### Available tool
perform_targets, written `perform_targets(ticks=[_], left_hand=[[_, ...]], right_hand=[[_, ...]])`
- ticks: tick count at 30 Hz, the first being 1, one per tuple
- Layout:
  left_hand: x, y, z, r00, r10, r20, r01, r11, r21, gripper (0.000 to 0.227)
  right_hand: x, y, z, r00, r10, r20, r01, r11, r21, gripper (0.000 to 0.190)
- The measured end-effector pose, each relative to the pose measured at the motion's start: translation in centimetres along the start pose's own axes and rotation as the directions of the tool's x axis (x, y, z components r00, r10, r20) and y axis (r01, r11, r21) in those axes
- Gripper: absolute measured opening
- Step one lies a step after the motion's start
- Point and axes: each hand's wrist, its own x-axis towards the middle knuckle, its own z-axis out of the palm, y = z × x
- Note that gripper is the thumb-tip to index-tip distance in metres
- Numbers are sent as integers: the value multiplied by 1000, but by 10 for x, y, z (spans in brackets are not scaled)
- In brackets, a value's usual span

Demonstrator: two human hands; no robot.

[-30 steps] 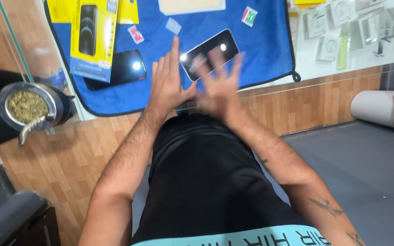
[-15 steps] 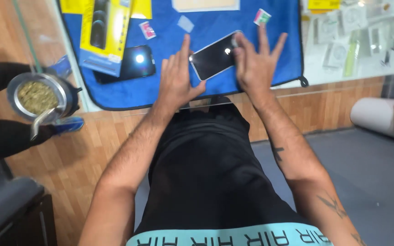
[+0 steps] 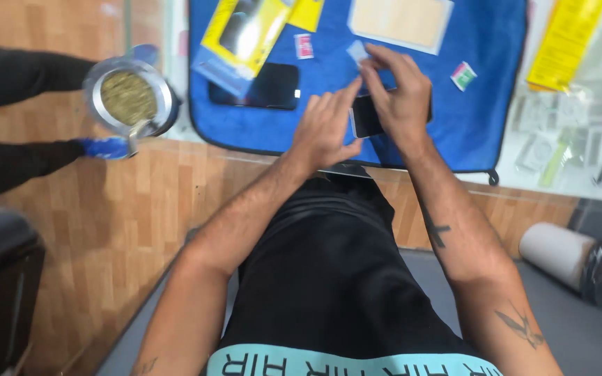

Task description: Cleaning a smartphone screen and applying a tempered glass screen protector.

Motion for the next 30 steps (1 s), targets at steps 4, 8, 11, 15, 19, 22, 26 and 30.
perform_targets(ticks=[4,8,11,15,19,22,26,30], left_hand=[[3,11,-16,990,84,-112,-79,996,49,66],[1,8,-10,999,-11,-44,11,1000,-2,76],[2,10,-13,1000,-21,0,21,999,26,87],[10,13,-13,995,-16,102,9,998,68,89],[11,14,-8,996,-9,89,6,1000,28,89],[12,16,-11,998,-15,54,15,1000,11,88],[5,15,-22,995,22,102,-18,999,-48,83],[-7,14,-30,989,21,143,-15,999,-49,83]], right_hand=[[45,3,38,993,-74,93,59,985,163,19],[54,9,20,996,-23,90,8,987,160,21],[44,22,-26,996,53,-65,-45,993,109,15],[-7,84,-98,977,142,-160,-185,936,-298,14],[-38,108,-113,949,313,27,-281,885,-372,22],[-32,95,-110,869,479,123,-372,796,-477,30],[-25,97,-110,805,573,155,-428,741,-518,33],[9,81,-96,985,125,119,-73,928,-366,18]])
